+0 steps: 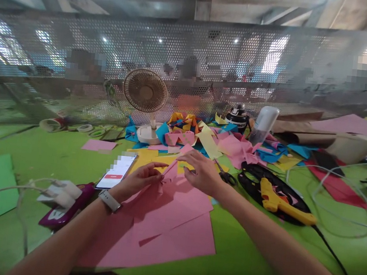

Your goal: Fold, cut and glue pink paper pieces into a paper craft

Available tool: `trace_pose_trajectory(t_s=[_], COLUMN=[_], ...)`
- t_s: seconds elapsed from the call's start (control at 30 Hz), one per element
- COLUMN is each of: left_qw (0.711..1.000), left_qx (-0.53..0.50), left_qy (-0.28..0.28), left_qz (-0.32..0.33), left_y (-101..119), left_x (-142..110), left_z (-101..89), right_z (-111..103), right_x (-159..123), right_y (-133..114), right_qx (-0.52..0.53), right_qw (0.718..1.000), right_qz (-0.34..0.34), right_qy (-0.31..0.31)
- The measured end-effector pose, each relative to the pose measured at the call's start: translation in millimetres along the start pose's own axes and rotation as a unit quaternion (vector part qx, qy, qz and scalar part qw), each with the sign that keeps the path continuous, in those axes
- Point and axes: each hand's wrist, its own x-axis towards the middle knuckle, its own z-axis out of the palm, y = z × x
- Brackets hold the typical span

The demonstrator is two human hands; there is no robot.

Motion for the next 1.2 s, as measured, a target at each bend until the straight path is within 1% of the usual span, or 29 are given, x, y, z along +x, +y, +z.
trace_pose_trajectory(t_s=[0.07,0.13,0.2,0.27,0.33,0.37,0.4,0.43,0.47,0.5,0.57,0.6,0.63,0.67,0.73,0.8,0.83,0.87,0.9,0.97,1.0,1.07,1.13,1.2], left_qw=[1.0,0.999,0.998,0.998,0.998,0.999,1.0,1.0,0.996,0.988,0.955,0.941,0.929,0.921,0.914,0.922,0.933,0.949,0.963,0.981,0.982,0.984,0.985,0.987], left_qx=[-0.003,-0.013,-0.02,-0.019,-0.014,-0.009,-0.001,0.013,0.033,0.057,0.115,0.126,0.118,0.113,0.105,0.083,0.052,0.007,-0.051,-0.141,-0.157,-0.165,-0.164,-0.156], left_qy=[-0.017,-0.038,-0.046,-0.049,-0.048,-0.037,-0.013,0.025,0.077,0.133,0.25,0.286,0.318,0.339,0.356,0.339,0.315,0.278,0.231,0.126,0.099,0.059,0.046,0.047], left_qz=[-0.005,-0.015,-0.023,-0.027,-0.029,-0.025,-0.014,0.004,0.031,0.061,0.109,0.129,0.145,0.154,0.162,0.167,0.163,0.151,0.126,0.045,0.023,0.009,0.004,0.003], left_y=[0.2,0.3,0.6,1.1,1.9,2.6,3.5,4.8,6.3,7.9,10.9,11.9,12.6,12.9,12.8,12.3,11.9,11.3,10.5,7.8,6.1,2.3,-1.4,-4.1], left_x=[-0.5,-1.6,-3.0,-3.7,-3.1,-2.2,-1.0,0.4,1.7,2.9,4.5,4.9,5.2,5.3,5.2,4.6,4.0,3.3,2.4,0.6,-0.1,-1.0,-1.4,-1.9], left_z=[0.2,2.6,6.2,9.8,11.2,10.4,8.4,5.0,0.2,-5.5,-18.4,-24.5,-29.5,-33.2,-35.2,-30.2,-25.4,-19.4,-12.7,1.6,8.4,19.3,25.6,27.6], right_z=[-5.1,-4.5,-0.8,2.8,5.3,6.3,7.4,8.6,9.9,11.3,13.8,14.5,14.8,14.6,13.3,11.9,11.4,11.3,11.6,13.2,14.5,17.5,20.2,21.4], right_x=[1.0,-1.6,-7.4,-14.4,-20.6,-23.0,-24.7,-25.9,-26.6,-26.8,-26.3,-25.7,-25.1,-24.5,-23.5,-23.1,-23.1,-23.4,-23.7,-24.8,-25.5,-26.7,-27.6,-27.8], right_y=[-0.2,-1.5,-2.0,-0.4,2.5,4.0,5.5,6.7,7.8,8.6,9.9,10.4,10.8,11.2,11.8,12.1,12.0,11.6,10.9,8.8,7.4,4.1,0.3,-4.1], right_qx=[-0.071,-0.124,-0.156,-0.171,-0.173,-0.168,-0.16,-0.145,-0.126,-0.103,-0.048,-0.018,0.013,0.048,0.13,0.217,0.257,0.291,0.319,0.359,0.37,0.385,0.397,0.399], right_qw=[0.994,0.983,0.972,0.964,0.961,0.962,0.966,0.972,0.979,0.985,0.995,0.997,0.999,0.998,0.988,0.964,0.948,0.931,0.914,0.888,0.88,0.873,0.869,0.87], right_qz=[-0.07,-0.113,-0.148,-0.179,-0.202,-0.204,-0.197,-0.181,-0.161,-0.137,-0.088,-0.062,-0.033,0.001,0.073,0.149,0.186,0.221,0.25,0.288,0.297,0.3,0.293,0.283], right_qy=[-0.035,-0.071,-0.092,-0.095,-0.082,-0.07,-0.057,-0.041,-0.026,-0.012,0.016,0.029,0.039,0.047,0.045,0.023,0.013,0.004,-0.002,-0.006,-0.008,-0.019,-0.039,-0.058])
